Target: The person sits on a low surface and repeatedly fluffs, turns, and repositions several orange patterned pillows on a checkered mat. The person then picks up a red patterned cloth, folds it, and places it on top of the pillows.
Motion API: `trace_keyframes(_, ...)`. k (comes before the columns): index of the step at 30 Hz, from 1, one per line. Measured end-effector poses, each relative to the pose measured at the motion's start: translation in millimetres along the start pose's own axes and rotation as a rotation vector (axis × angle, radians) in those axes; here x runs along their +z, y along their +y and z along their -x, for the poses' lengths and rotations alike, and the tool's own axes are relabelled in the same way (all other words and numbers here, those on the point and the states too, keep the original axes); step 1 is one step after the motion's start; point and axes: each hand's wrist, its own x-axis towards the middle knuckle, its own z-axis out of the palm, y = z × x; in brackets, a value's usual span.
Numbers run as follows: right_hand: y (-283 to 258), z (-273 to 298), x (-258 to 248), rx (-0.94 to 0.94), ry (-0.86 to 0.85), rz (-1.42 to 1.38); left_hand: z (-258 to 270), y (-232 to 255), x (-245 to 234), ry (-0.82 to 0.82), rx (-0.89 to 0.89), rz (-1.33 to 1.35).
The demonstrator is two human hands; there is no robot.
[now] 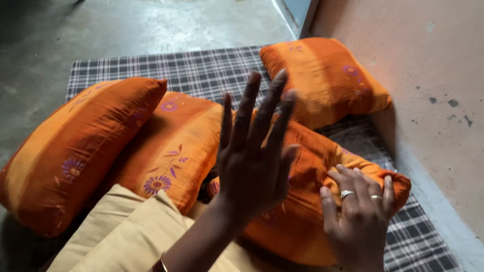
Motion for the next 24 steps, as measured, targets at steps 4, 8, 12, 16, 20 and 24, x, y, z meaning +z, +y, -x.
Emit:
trace_keyframes(4, -11.3, -2.0, -8.9, 0.050, -0.025, -0.082, 4.8, -11.7, 24.3, -0.255, -0.055, -0.039)
trace_keyframes(8, -21.8, -1.0, -24.3, -0.007, 0.337, -0.189, 14.5, -14.5, 34.1, -0.269, -0.079, -0.065)
trace_keyframes(12, -13.1, -3.3, -4.8, -0.110, 0.156, 0.055, 13.3, -15.7, 32.9, -0.283, -0.085, -0.031)
trace_keyframes(16, 17.9, 10.2, -8.1, 0.024, 0.178, 0.083, 11.2, -8.0, 34.3, -0.251, -0.051, -0.072)
trace_keyframes(20, 20.2, 8.9, 19.5, -0.112, 0.086, 0.140, 10.6, -10.0, 33.8, -0.241, -0.053, -0.040)
trace_keyframes(24, 22.9, 13.6, 4.4, 0.010, 0.205, -0.027, 7.9, -4.1, 34.7, -0.227, -0.050, -0.037)
